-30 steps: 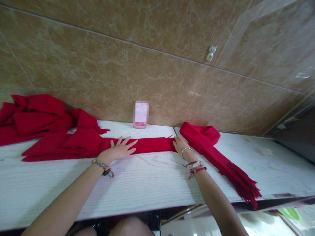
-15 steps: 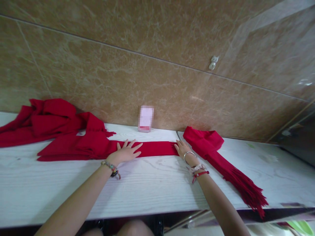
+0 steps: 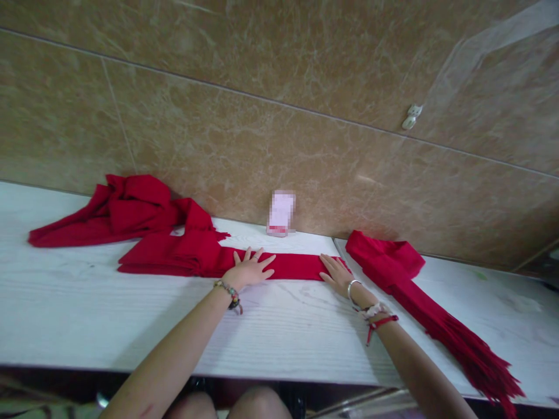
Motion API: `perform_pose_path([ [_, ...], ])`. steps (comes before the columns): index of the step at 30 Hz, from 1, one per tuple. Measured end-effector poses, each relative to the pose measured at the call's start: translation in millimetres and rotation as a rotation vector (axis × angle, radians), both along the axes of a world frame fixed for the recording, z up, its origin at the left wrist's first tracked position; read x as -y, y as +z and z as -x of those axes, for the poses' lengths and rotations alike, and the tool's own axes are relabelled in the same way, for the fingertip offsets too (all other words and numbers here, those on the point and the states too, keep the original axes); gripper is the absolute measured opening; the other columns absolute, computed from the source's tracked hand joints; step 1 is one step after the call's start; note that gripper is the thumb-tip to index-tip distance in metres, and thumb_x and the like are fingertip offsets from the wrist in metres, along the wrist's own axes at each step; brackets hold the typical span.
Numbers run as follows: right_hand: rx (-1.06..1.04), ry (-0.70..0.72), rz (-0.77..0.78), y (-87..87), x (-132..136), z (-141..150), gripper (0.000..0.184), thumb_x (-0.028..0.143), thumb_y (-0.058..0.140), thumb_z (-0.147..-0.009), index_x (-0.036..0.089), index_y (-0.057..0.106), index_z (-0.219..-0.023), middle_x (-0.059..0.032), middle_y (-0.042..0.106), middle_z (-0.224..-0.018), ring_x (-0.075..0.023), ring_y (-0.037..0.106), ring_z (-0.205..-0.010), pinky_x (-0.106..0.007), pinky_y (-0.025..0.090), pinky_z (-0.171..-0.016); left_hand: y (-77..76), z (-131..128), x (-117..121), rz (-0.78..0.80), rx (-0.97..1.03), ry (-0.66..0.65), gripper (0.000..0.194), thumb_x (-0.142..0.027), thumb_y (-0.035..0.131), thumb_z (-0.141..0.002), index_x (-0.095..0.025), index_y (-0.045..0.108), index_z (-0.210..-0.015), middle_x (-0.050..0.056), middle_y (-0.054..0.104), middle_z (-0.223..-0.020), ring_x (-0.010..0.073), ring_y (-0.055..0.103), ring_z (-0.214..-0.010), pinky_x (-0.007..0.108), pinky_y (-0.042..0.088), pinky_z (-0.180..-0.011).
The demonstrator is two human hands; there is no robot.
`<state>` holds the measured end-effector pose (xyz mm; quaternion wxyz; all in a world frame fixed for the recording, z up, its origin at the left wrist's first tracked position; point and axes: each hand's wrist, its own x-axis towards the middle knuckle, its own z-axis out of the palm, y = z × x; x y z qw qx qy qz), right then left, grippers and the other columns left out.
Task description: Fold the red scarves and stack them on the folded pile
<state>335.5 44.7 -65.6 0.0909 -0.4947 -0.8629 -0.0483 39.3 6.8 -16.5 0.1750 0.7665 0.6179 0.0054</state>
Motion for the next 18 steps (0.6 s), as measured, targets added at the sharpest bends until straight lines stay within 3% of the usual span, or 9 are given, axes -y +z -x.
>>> perform_pose_path([
  [5, -0.005, 0.014, -0.015, 12.0, -3, 9, 0.055, 0.040, 0.036, -0.086, 0.014, 0.033, -0.134, -0.0160, 0.035, -0.138, -0.0246, 0.026, -0.130, -0.049, 0.025, -0.103, 1.8, 0, 0, 0.012, -0.014, -0.016, 0.056, -0.054, 0.029, -0.083, -0.038, 0.022, -0.136, 0.003, 0.009, -0.148, 0.0398, 0.000, -0.131, 0.070, 0.005, -0.093],
  [11, -0.020, 0.147, -0.006, 35.5, -3, 77, 0.055, 0.045, 0.035, -0.087, 0.018, 0.032, -0.135, -0.0132, 0.033, -0.140, -0.0241, 0.023, -0.131, -0.051, 0.021, -0.104, 1.3, 2, -3, 0.044, -0.025, -0.036, 0.064, -0.058, 0.026, -0.082, -0.033, 0.013, -0.139, 0.002, 0.003, -0.148, 0.0391, -0.005, -0.131, 0.068, 0.002, -0.095],
  [14, 0.023, 0.203, 0.050, 34.9, -1, 107, 0.054, 0.043, 0.036, -0.087, 0.018, 0.034, -0.134, -0.0132, 0.036, -0.139, -0.0245, 0.026, -0.130, -0.051, 0.022, -0.104, 1.4, 3, -3, 0.061, -0.032, -0.040, 0.066, -0.058, 0.025, -0.082, -0.031, 0.010, -0.140, 0.002, 0.001, -0.148, 0.0385, -0.005, -0.131, 0.068, 0.003, -0.095],
  [18, 0.080, 0.189, 0.121, 26.9, 2, 119, 0.052, 0.041, 0.034, -0.088, 0.015, 0.034, -0.134, -0.0135, 0.037, -0.138, -0.0235, 0.033, -0.127, -0.049, 0.024, -0.103, 1.7, 3, -4, 0.081, -0.060, -0.021, 0.069, -0.060, 0.024, -0.081, -0.030, 0.009, -0.140, 0.002, -0.001, -0.148, 0.0359, -0.006, -0.132, 0.066, 0.002, -0.097],
])
